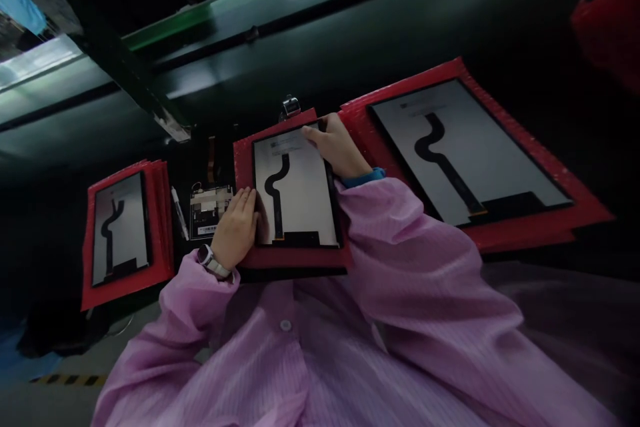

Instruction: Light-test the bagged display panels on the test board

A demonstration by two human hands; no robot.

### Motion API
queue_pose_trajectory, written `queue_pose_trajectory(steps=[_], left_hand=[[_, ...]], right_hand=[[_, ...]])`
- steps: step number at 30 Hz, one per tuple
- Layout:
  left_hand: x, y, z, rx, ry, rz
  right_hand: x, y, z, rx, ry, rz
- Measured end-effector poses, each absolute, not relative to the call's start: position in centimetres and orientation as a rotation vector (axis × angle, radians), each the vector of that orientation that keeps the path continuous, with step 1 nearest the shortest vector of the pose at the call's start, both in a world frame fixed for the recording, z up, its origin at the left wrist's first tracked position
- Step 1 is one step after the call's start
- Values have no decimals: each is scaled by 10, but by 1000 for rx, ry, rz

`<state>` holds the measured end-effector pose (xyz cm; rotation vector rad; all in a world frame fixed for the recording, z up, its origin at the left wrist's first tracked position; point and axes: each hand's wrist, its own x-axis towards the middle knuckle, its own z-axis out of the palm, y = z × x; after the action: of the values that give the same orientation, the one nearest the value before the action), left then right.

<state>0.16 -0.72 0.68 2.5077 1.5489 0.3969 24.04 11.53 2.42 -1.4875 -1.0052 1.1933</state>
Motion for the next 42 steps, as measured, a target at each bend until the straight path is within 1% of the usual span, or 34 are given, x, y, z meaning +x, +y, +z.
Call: queue_pose_trajectory(steps=[2, 5, 8, 11, 15, 18, 24, 27, 33, 38, 40, 42], left_hand=[[4, -8, -1, 2562, 1553, 296], [5, -11, -7, 2597, 1587, 253], [5, -14, -7, 2620, 1586, 180], [6, -16, -6, 2614, 1588, 133], [11, -17, -6, 2596, 1611, 121], [14, -18, -6, 2588, 1653, 129], [12, -18, -4, 2559, 1628, 198], [9, -14, -2, 2508, 1642, 311], [5, -9, -3, 2273, 1769, 582], [0, -4, 12, 2361, 1797, 654], [-7, 8, 24, 2396, 1808, 686], [-17, 29, 33, 2379, 1845, 695]], right_hand=[[244, 115, 22, -1612, -1110, 1012], [250, 110, 22, -1735, -1352, 693], [256, 105, 25, -1718, -1452, 584], [260, 103, 31, -1707, -1444, 700], [262, 104, 36, -1713, -1333, 1013], [263, 102, 39, -1626, -1238, 1194], [268, 96, 50, -1552, -1135, 1344], [270, 96, 54, -1488, -1095, 1425], [261, 104, 37, -1488, -1099, 1465], [247, 115, 10, -1527, -1131, 1420], [244, 117, 5, -1588, -1245, 1284], [241, 115, 6, -1675, -1402, 1017]])
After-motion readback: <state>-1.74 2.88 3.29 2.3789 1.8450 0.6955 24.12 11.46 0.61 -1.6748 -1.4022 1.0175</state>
